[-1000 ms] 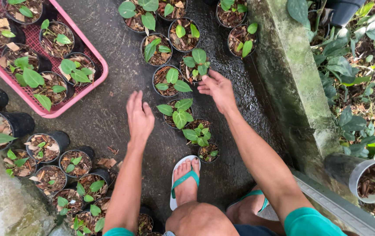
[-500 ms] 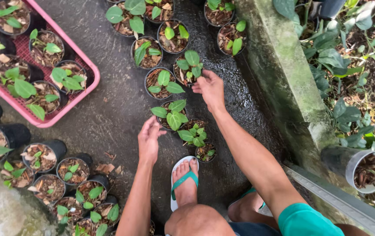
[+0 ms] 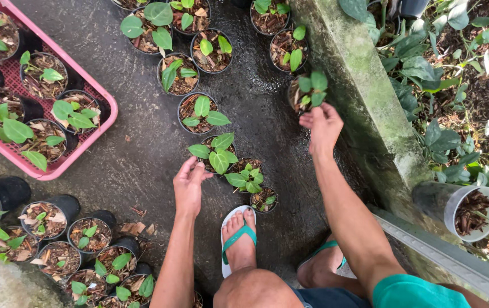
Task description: The person moves small potted plants from the ground into a pink plastic basket and then places them back down in a different arrangement. The person handles the pots one at a time, picking them up and setting them down repeatedly.
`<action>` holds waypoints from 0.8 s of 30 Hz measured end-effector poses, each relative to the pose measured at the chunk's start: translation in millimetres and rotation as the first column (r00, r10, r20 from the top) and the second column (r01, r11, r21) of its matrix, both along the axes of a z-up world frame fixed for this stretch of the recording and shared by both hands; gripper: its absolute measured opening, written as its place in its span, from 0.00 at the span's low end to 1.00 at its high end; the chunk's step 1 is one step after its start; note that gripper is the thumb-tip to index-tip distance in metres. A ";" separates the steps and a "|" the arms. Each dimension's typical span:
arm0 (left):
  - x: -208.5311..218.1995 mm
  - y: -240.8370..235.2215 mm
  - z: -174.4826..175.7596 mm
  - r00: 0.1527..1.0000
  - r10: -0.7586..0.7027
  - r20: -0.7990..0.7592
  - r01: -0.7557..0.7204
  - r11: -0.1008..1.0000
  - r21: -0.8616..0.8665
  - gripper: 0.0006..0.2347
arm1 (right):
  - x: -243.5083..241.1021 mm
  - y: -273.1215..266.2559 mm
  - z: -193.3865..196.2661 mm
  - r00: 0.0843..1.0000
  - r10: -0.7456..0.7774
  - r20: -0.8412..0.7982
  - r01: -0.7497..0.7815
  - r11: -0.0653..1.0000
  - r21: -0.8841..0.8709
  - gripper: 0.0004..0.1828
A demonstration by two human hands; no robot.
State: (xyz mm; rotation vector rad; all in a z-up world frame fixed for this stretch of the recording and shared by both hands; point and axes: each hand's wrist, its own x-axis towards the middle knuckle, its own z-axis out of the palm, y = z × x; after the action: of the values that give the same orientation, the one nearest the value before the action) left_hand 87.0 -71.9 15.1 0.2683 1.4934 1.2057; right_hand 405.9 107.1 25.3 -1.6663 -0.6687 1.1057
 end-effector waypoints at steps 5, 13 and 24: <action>-1.6 0.4 -2.1 1.000 -0.006 -0.016 0.006 1.000 -0.017 0.19 | 5.9 17.6 -9.2 0.996 -0.044 -0.072 0.046 0.999 0.019 0.18; -2.1 1.3 1.4 1.000 0.002 -0.018 -0.002 1.000 -0.016 0.18 | 8.1 -9.1 -5.2 0.985 -0.052 -0.163 0.046 0.998 -0.040 0.13; -4.6 6.2 4.9 1.000 -0.025 -0.015 0.026 0.999 0.032 0.16 | -3.3 -62.5 28.9 -0.057 0.987 -0.154 -0.891 -0.119 -0.439 0.16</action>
State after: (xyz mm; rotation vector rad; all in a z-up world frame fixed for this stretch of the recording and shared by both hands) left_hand 82.3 -65.7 20.0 0.3173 1.4797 1.2103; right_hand 402.6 44.7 54.2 -1.4509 -2.2583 2.2536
